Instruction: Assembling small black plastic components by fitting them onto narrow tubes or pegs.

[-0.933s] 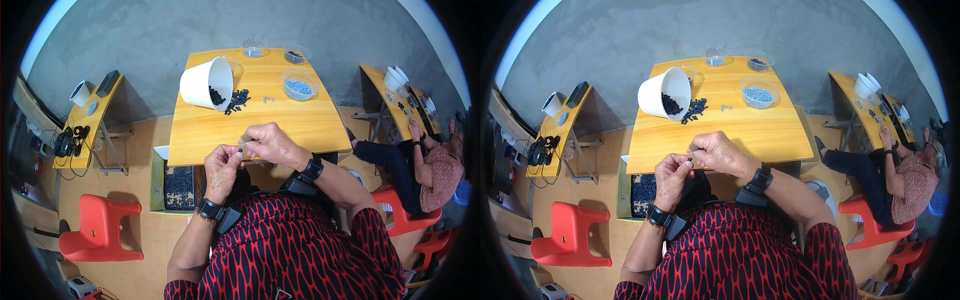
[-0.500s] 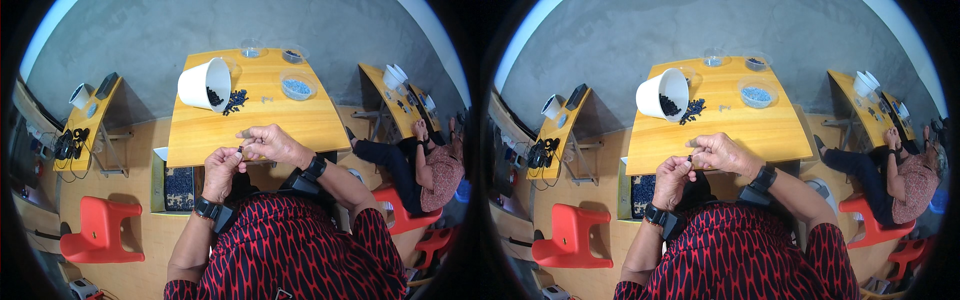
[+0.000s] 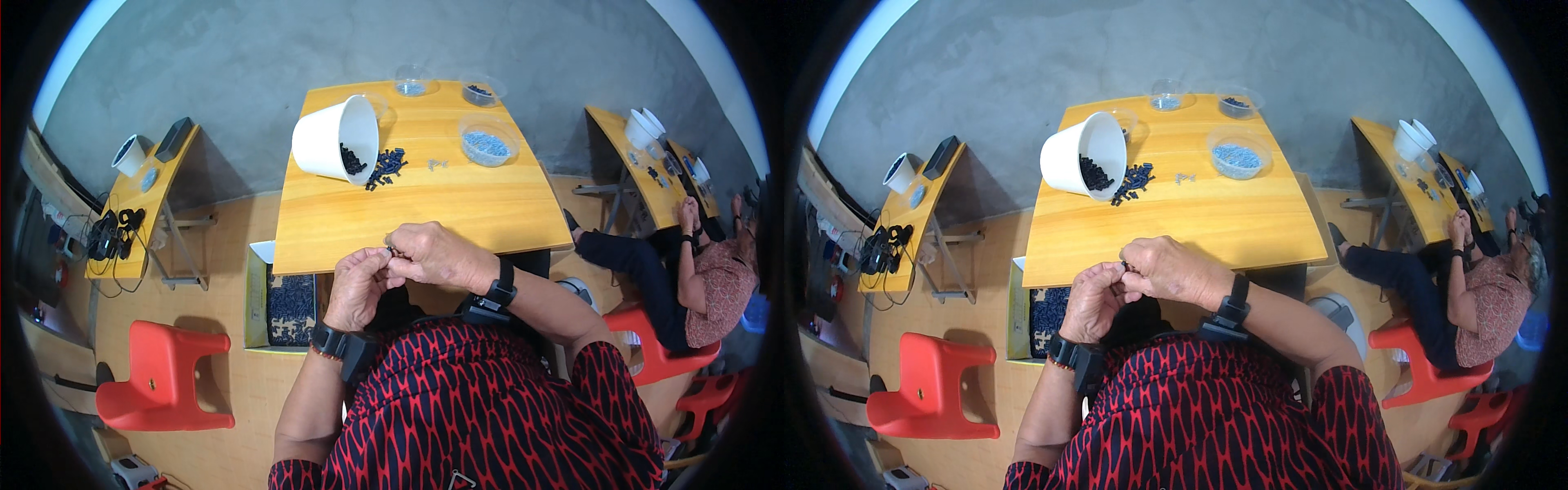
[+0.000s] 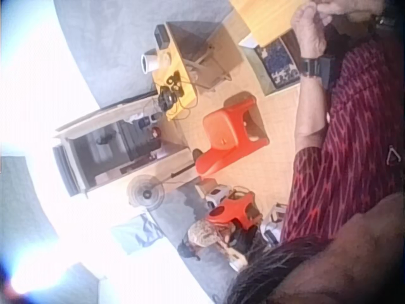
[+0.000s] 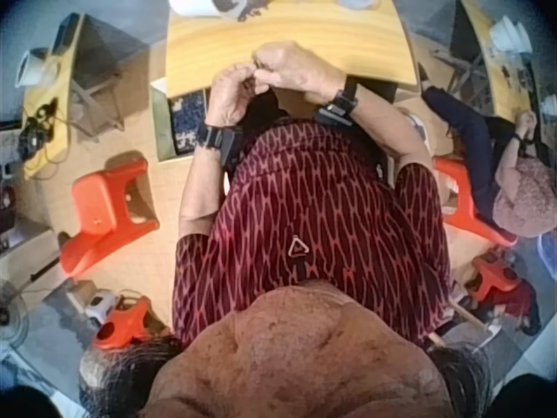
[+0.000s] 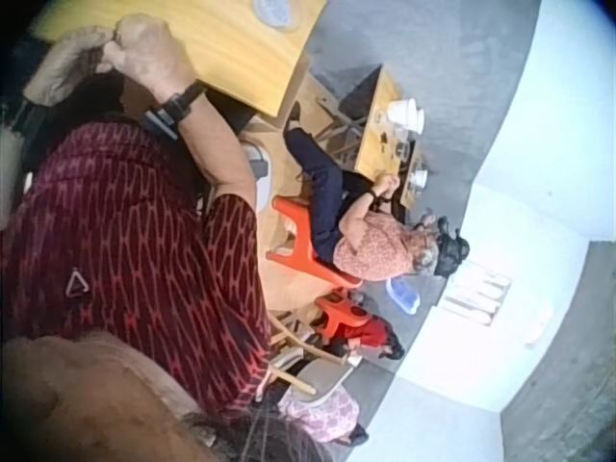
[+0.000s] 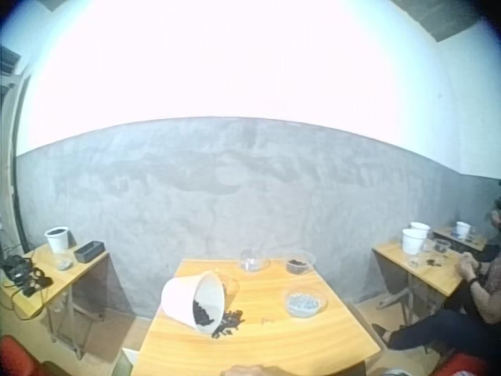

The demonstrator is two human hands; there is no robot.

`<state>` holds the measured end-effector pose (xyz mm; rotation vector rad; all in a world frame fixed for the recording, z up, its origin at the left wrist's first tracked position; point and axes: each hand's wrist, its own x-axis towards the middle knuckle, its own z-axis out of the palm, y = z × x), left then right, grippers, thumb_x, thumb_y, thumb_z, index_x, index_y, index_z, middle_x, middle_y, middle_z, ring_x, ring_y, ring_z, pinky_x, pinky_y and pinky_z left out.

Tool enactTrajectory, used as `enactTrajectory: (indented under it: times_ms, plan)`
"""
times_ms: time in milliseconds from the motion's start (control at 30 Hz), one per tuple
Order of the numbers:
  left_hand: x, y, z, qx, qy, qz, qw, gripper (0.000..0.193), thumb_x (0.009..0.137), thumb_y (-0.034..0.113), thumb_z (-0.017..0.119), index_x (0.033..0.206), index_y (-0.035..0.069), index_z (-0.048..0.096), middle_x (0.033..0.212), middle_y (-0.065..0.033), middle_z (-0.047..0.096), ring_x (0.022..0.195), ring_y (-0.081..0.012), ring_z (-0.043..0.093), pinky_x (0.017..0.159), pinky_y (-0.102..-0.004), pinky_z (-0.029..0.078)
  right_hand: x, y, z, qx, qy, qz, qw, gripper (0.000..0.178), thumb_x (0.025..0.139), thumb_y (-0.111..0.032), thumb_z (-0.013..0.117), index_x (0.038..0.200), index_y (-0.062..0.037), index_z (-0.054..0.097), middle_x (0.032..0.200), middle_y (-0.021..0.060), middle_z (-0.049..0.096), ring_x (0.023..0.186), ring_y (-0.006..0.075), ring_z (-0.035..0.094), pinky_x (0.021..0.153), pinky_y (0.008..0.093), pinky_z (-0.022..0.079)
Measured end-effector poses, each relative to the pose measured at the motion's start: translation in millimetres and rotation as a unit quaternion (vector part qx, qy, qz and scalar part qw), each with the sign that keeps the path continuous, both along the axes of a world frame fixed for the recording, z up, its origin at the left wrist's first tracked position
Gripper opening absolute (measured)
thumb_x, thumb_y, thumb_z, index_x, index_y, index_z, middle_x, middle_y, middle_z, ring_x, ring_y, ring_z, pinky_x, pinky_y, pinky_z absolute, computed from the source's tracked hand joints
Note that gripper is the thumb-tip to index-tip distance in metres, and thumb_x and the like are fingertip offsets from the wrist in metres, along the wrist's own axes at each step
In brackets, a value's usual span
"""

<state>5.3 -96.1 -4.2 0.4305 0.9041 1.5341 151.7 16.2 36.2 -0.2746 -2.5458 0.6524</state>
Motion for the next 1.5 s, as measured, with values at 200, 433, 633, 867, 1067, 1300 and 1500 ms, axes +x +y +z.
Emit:
enactTrajectory:
  times_ms: [200, 433, 633, 867, 1067, 1300, 1500]
  plan:
    - [0, 0, -2, 0.017, 0.001, 0.008, 1.0, 0.011, 0.095, 0.008, 0.062, 0.092, -0.002, 0.066, 0.083, -0.0093, 0.069, 0.073, -0.0165, 0.067, 0.068, -0.031, 0.058, -3, -3, -4, 0.036, 0.032, 0.025, 0.998, 0.021, 0.081, -0.014, 0.069, 0.079, 0.0005, 0.054, 0.07, 0.0165, 0.056, 0.067, 0.0355, 0.061, 0.059, 0.0423, 0.05]
    - [-4, -2, -1, 0.054, 0.017, 0.028, 0.998, 0.013, 0.094, 0.008, 0.061, 0.09, -0.003, 0.066, 0.084, -0.0095, 0.069, 0.074, -0.0179, 0.067, 0.072, -0.0335, 0.057, -5, -9, 4, 0.069, 0.023, 0.046, 0.996, 0.018, 0.081, -0.014, 0.065, 0.081, 0.002, 0.056, 0.074, 0.0184, 0.059, 0.071, 0.036, 0.063, 0.066, 0.0432, 0.054]
    - [-16, -2, 11, 0.057, 0.108, 0.122, 0.985, 0.008, 0.091, 0.007, 0.064, 0.084, 0.002, 0.066, 0.078, -0.0071, 0.066, 0.068, -0.0153, 0.062, 0.068, -0.0312, 0.054, -15, 4, 15, -0.083, 0.003, 0.061, 0.995, 0.018, 0.084, -0.015, 0.065, 0.088, 0.0023, 0.061, 0.081, 0.018, 0.063, 0.079, 0.0371, 0.065, 0.072, 0.0439, 0.053]
    - [-103, -18, -12, 0.031, 0.178, 0.574, 0.799, 0.004, 0.091, 0.0, 0.058, 0.091, 0.002, 0.061, 0.081, -0.0038, 0.062, 0.07, -0.0102, 0.056, 0.064, -0.0261, 0.048, -41, 91, -18, -0.006, 0.022, -0.143, 0.989, 0.017, 0.085, -0.008, 0.065, 0.097, 0.004, 0.067, 0.087, 0.0211, 0.063, 0.082, 0.0376, 0.063, 0.073, 0.0419, 0.051]
    - [-145, -37, -63, -0.136, 0.156, 0.589, 0.781, 0.019, 0.086, 0.003, 0.065, 0.099, -0.005, 0.056, 0.096, -0.0107, 0.061, 0.081, -0.0175, 0.057, 0.074, -0.0339, 0.049, -69, 105, -11, -0.002, 0.035, -0.142, 0.989, 0.018, 0.083, -0.004, 0.065, 0.098, 0.0048, 0.068, 0.087, 0.022, 0.062, 0.082, 0.0386, 0.061, 0.076, 0.0427, 0.049]
    - [-135, -28, -71, -0.192, 0.155, 0.592, 0.767, 0.038, 0.084, 0.006, 0.068, 0.113, -0.01, 0.05, 0.102, -0.015, 0.06, 0.089, -0.0228, 0.057, 0.085, -0.0369, 0.047, -76, 116, -25, 0.056, -0.003, -0.119, 0.991, 0.012, 0.082, -0.006, 0.068, 0.091, 0.0014, 0.069, 0.086, 0.0197, 0.062, 0.082, 0.0366, 0.061, 0.076, 0.042, 0.05]
    - [-110, -15, -45, -0.18, 0.25, 0.637, 0.706, 0.047, 0.085, 0.008, 0.068, 0.124, -0.007, 0.046, 0.112, -0.0136, 0.057, 0.099, -0.0233, 0.056, 0.091, -0.0361, 0.046, -59, 112, -24, -0.087, 0.062, -0.134, 0.985, 0.011, 0.084, -0.007, 0.069, 0.09, 0.0022, 0.068, 0.086, 0.0137, 0.066, 0.077, 0.026, 0.064, 0.071, 0.0359, 0.052]
